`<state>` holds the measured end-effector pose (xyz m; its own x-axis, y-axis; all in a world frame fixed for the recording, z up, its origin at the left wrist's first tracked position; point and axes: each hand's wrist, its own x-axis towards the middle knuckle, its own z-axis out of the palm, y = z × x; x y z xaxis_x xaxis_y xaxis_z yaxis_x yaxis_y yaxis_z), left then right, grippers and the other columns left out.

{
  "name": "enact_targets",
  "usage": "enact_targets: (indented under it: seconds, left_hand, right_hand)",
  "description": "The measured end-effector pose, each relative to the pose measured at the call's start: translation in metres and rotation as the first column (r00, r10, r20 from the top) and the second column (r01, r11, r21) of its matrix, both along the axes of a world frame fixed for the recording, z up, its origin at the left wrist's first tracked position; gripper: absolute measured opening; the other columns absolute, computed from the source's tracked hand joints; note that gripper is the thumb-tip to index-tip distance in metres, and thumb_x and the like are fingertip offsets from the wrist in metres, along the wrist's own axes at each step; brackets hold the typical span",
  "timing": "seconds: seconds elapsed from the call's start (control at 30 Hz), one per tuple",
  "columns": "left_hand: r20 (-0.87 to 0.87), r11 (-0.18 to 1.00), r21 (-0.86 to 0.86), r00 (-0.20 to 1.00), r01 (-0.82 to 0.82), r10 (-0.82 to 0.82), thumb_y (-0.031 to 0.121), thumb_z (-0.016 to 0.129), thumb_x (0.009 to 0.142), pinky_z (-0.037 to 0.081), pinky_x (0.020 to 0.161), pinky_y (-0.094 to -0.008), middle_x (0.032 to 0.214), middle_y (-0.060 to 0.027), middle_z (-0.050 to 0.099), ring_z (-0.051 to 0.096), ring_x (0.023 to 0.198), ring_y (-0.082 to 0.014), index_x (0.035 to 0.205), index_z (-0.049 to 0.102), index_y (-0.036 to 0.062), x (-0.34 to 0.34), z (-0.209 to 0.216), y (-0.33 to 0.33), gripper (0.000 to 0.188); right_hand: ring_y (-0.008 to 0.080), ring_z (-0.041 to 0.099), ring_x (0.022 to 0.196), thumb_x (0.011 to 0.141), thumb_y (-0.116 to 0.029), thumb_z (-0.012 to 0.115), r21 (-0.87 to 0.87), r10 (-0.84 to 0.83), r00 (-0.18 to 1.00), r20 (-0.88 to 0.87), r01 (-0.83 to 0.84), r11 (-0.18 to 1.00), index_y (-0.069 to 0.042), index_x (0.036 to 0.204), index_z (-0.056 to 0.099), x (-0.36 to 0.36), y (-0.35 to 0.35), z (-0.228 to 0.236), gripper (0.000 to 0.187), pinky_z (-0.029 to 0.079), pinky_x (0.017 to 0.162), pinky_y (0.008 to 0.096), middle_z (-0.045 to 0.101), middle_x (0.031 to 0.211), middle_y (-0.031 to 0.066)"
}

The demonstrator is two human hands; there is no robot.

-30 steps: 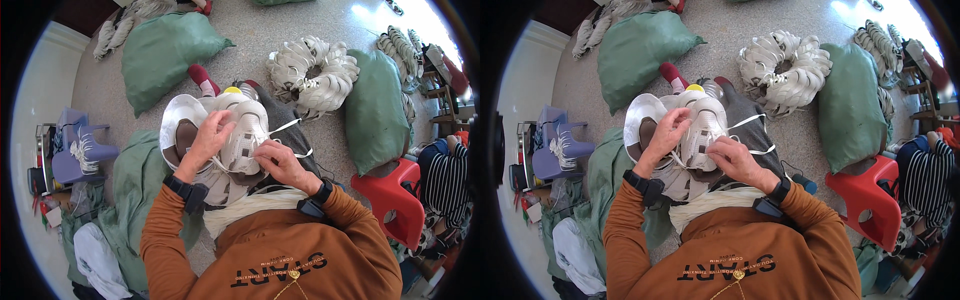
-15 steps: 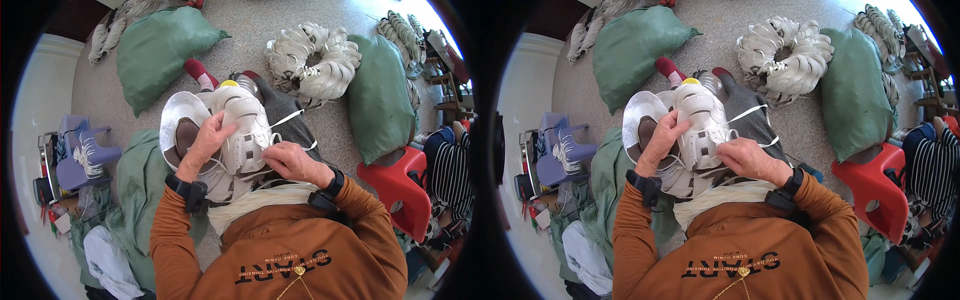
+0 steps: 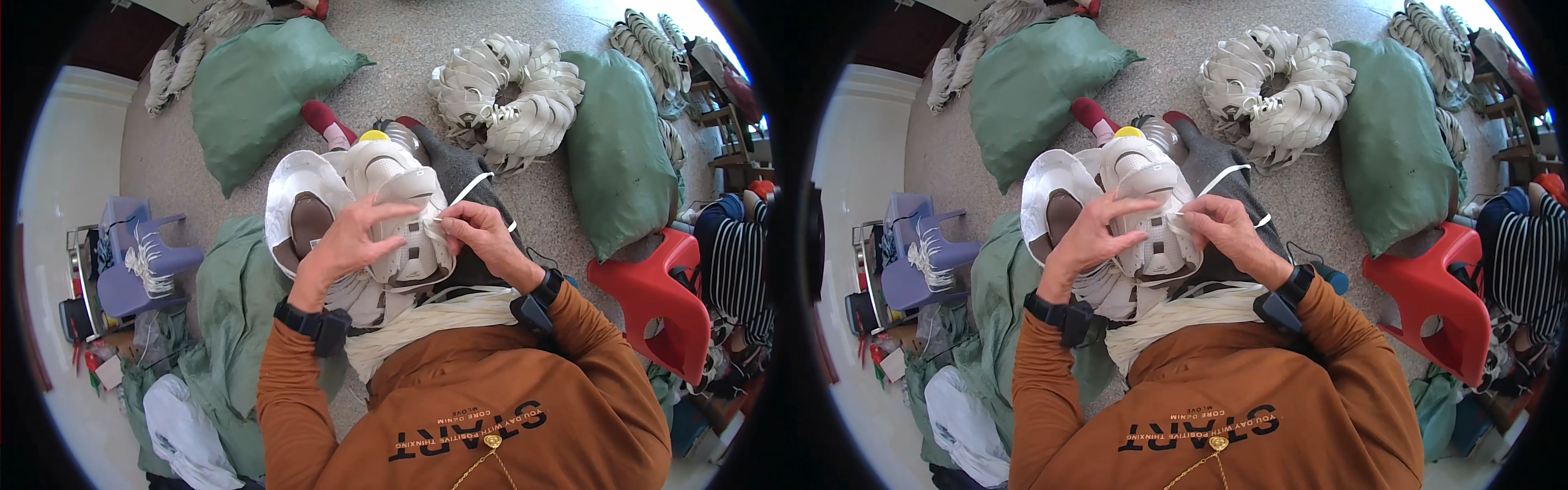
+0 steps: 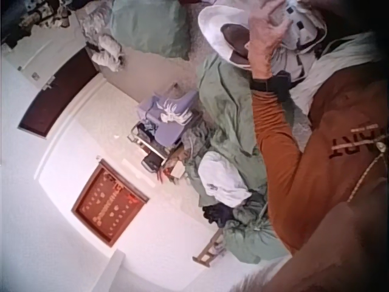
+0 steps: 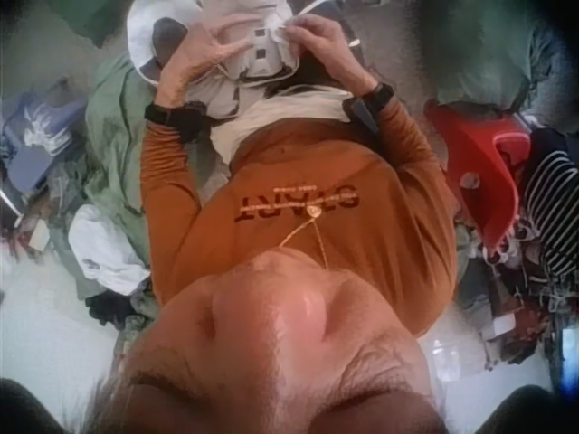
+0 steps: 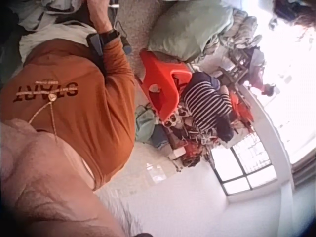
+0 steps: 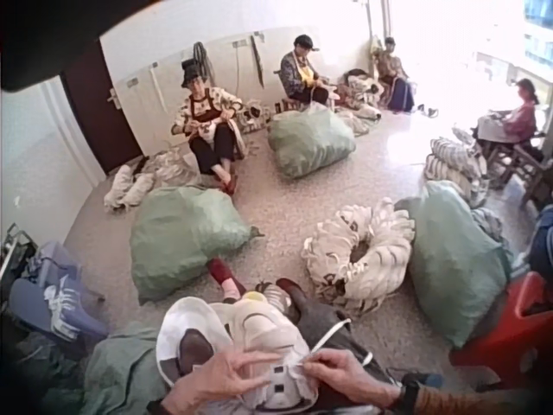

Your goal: The person sits on the floor and laces a white sneaker by hand. They thread a white shoelace through the eyelets of the shoe, pulling the lace tight at each step to secure the fit. The task involves repetitive threading and tightening motions on a single shoe.

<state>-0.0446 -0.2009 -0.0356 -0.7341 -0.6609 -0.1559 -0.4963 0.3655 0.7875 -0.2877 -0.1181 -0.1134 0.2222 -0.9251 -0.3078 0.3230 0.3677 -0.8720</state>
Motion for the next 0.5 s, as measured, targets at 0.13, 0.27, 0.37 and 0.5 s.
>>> enact_targets:
  seconds: [0.13, 0.27, 0.37, 0.5]
  left_hand:
    - [-0.053, 0.991, 0.114, 0.996, -0.064, 0.07, 0.009, 0.078, 0.078, 0.048, 0.095, -0.0311, 0.11, -0.0085, 0.07, 0.064, 0.104, -0.0162, 0.116, 0.068, 0.0025, -0.015, -0.02, 0.002, 0.041]
    - [-0.215, 0.906, 0.366, 0.928, -0.212, 0.304, 0.002, 0.071, 0.084, 0.05, 0.092, -0.0281, 0.108, -0.0032, 0.071, 0.063, 0.102, -0.0103, 0.116, 0.069, 0.0025, -0.007, -0.042, 0.009, 0.033]
    - [-0.391, 0.829, 0.474, 0.772, -0.297, 0.501, -0.005, 0.065, 0.089, 0.049, 0.094, -0.0264, 0.11, -0.0012, 0.071, 0.063, 0.101, -0.0089, 0.118, 0.07, 0.0038, -0.003, -0.052, 0.019, 0.031]
    - [-0.268, 0.913, 0.226, 0.879, -0.34, 0.394, -0.003, 0.069, 0.089, 0.05, 0.094, -0.0253, 0.113, -0.0029, 0.07, 0.063, 0.102, -0.0093, 0.121, 0.069, 0.0035, -0.001, -0.054, 0.026, 0.034]
  right_hand:
    - [0.0055, 0.061, 0.072, 0.102, -0.02, 0.063, -0.003, 0.022, 1.0, 0.015, -0.022, 1.0, -0.003, 0.103, 0.068, 0.008, -0.002, -0.007, 0.018, 0.052, 0.067, 0.0207, 0.067, 0.085, 0.0001]
    - [0.007, 0.06, 0.071, 0.1, -0.019, 0.063, 0.0, -0.023, 1.0, 0.014, 0.023, 1.0, -0.001, 0.102, 0.068, 0.01, -0.001, -0.004, 0.018, 0.05, 0.066, 0.0228, 0.066, 0.083, 0.0002]
    - [0.0066, 0.058, 0.072, 0.1, -0.018, 0.063, -0.077, -0.012, 1.0, -0.016, 0.01, 0.997, -0.001, 0.102, 0.069, 0.008, 0.002, -0.01, 0.018, 0.049, 0.066, 0.0227, 0.065, 0.083, -0.0003]
    - [0.006, 0.059, 0.073, 0.1, -0.018, 0.064, -0.06, 0.033, 0.999, -0.008, -0.034, 0.998, -0.001, 0.103, 0.069, 0.006, -0.004, -0.01, 0.017, 0.05, 0.068, 0.0226, 0.065, 0.084, -0.001]
